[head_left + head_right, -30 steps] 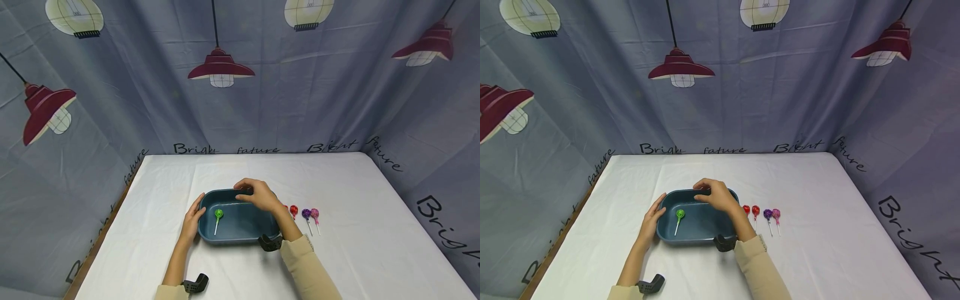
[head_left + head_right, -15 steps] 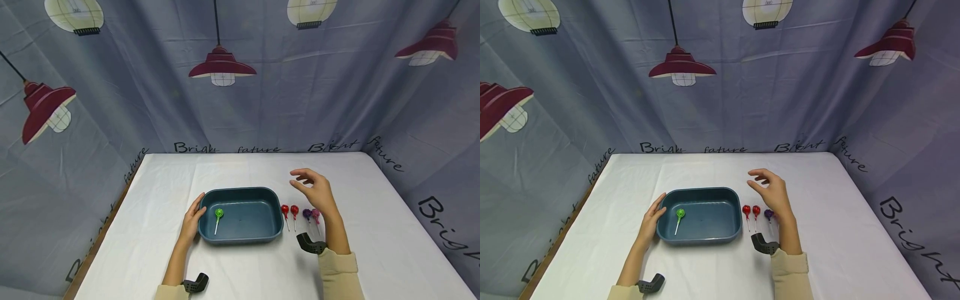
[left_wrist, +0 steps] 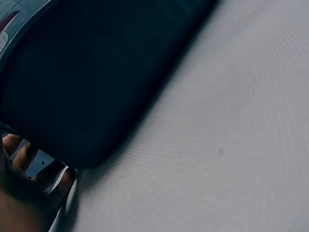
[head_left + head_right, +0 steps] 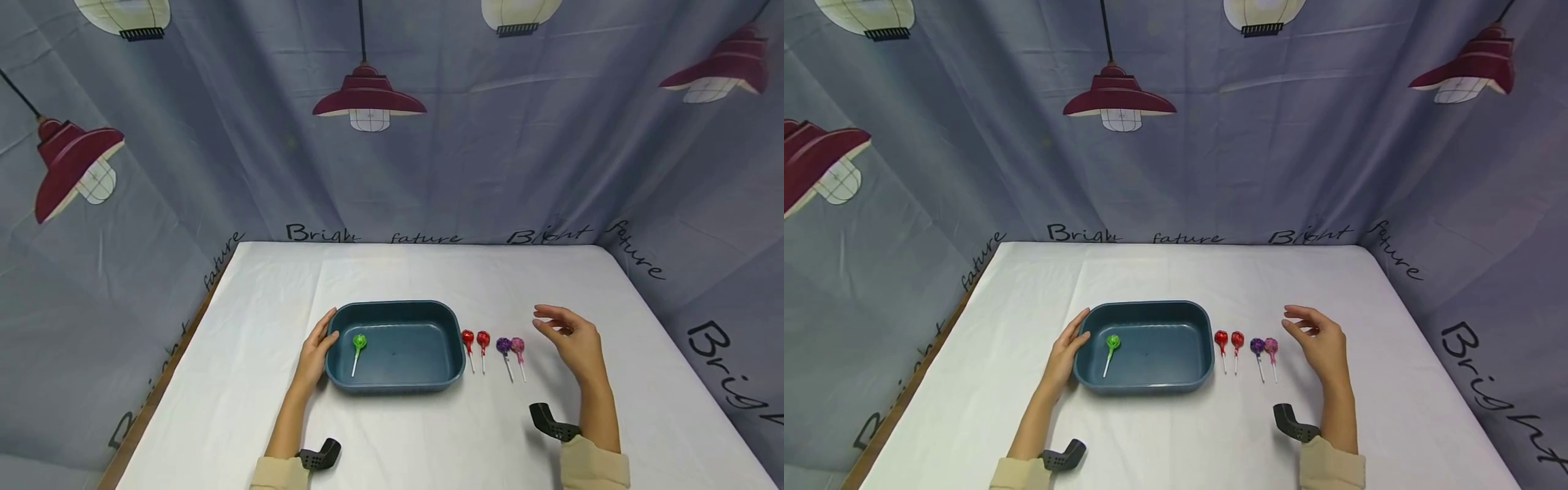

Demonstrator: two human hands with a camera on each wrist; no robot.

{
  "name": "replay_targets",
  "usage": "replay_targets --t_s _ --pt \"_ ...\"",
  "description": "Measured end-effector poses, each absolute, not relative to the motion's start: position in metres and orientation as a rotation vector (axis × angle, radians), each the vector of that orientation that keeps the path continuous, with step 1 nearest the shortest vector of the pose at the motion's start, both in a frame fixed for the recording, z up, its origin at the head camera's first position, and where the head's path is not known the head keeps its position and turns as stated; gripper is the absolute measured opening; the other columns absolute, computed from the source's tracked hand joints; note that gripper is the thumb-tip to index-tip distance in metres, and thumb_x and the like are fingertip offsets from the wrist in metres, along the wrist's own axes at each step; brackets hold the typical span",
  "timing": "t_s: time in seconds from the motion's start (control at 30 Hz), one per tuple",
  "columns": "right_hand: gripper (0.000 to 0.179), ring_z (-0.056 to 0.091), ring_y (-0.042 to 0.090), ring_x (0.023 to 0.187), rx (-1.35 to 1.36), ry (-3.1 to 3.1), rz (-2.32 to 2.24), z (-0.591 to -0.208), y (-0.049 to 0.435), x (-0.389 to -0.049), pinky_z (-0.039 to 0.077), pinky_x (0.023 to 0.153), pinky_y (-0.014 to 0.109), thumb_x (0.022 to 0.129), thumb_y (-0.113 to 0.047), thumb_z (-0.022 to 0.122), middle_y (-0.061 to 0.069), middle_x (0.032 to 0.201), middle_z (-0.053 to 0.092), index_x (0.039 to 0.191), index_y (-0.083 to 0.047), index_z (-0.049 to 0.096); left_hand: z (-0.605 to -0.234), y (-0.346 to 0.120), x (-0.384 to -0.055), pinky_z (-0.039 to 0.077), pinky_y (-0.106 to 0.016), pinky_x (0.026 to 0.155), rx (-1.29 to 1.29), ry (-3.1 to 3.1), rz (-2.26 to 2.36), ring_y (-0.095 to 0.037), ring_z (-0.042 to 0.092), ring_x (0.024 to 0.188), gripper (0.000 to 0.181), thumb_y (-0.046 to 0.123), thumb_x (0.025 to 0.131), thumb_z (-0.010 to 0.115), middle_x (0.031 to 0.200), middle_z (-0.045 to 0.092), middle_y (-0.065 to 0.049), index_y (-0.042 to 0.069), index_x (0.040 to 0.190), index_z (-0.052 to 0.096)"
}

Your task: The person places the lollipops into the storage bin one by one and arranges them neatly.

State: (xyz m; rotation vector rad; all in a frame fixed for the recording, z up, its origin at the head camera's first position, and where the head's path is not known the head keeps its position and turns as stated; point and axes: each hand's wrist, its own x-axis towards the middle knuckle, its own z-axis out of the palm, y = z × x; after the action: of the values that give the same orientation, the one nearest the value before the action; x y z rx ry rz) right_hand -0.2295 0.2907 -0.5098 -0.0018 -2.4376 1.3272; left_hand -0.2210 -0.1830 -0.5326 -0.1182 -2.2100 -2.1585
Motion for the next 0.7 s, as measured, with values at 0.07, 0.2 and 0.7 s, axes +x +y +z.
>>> replay_targets --t_s 0.07,0.2,0.7 --pt "0.033 0.055 0.002 0.086 -0.017 -2.469 1.261 -0.539 0.307 -0.237 0.039 0.068 0.011 0.082 -0.036 0.069 -0.007 0.103 0.066 0.113 -0.024 0.067 -0.529 -0.183 -0.220 0.018 -0.034 0.110 -0.119 -2.213 -2.170 -0.012 0.020 0.136 0.046 0.018 0.096 0.050 0.147 0.031 0.000 0.017 0.141 0.040" --pt "0.040 0.054 0.004 0.086 -0.045 -2.578 1.215 -0.550 0.310 -0.232 0.042 0.067 0.015 0.083 -0.043 0.066 -0.005 0.105 0.066 0.117 -0.025 0.064 -0.513 -0.180 -0.214 0.018 -0.035 0.110 -0.130 -2.234 -2.170 -0.017 0.018 0.137 0.047 0.011 0.097 0.047 0.148 0.029 -0.006 0.009 0.142 0.036" --pt "0.045 0.053 0.001 0.080 -0.096 -2.769 1.375 -0.526 0.278 -0.206 0.038 0.068 0.017 0.087 -0.029 0.065 0.016 0.115 0.062 0.122 -0.002 0.059 -0.504 -0.177 -0.209 0.017 -0.032 0.110 -0.125 -2.211 -2.185 -0.014 0.017 0.137 0.046 0.006 0.097 0.045 0.148 0.029 -0.007 0.006 0.142 0.035"
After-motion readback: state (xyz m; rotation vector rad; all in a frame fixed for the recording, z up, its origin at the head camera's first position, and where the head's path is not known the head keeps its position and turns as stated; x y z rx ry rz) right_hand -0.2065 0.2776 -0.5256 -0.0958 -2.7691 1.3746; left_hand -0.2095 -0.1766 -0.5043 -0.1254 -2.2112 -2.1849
